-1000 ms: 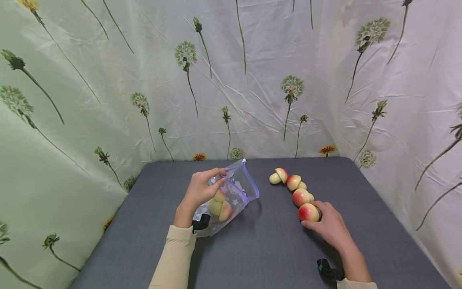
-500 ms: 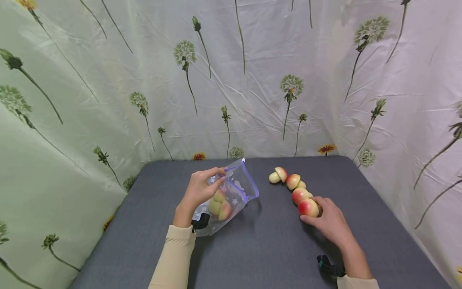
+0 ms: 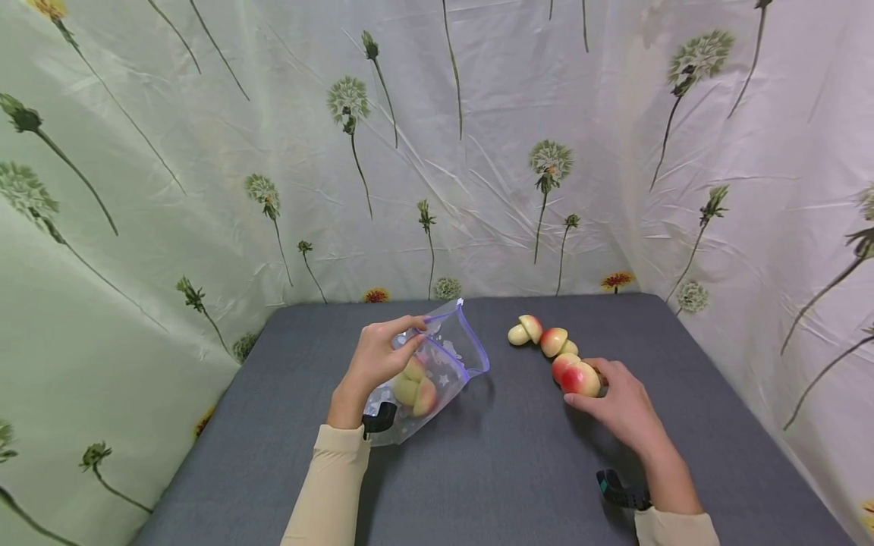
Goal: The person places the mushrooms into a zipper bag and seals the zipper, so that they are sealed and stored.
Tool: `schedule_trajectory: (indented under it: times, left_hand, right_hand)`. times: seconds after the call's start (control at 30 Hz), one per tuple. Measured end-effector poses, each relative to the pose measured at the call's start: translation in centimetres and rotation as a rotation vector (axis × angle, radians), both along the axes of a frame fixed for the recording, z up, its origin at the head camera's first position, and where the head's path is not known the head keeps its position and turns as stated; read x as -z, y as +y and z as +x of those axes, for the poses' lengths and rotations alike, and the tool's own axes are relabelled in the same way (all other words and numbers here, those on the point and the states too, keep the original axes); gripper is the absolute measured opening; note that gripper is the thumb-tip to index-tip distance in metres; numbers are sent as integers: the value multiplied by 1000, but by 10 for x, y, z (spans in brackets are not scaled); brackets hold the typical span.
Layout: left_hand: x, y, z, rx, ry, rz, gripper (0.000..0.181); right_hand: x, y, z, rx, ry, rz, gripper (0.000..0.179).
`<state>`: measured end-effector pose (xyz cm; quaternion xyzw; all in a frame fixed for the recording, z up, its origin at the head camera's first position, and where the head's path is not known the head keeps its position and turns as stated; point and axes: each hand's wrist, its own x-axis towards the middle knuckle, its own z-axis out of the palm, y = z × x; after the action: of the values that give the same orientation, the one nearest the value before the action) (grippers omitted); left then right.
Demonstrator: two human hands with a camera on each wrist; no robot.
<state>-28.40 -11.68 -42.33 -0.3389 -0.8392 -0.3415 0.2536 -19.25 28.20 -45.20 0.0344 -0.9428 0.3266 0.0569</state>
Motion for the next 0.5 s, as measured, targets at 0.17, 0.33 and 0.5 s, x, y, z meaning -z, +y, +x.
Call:
schedule_trajectory:
  times: [0.17,0.33,0.5]
  left_hand:
    - [0,-1,1,-3,3,-1,5]
    - [-1,-1,1,-5,1,-5,8]
    - [-2,-1,2,4,2,0,10]
  right_hand:
    - [-8,-3,-3,-1,13,-5,72]
    - [-15,-7,-5,-6,26,-12,73]
    - [-20,-11,-7,-9,55,-16,72]
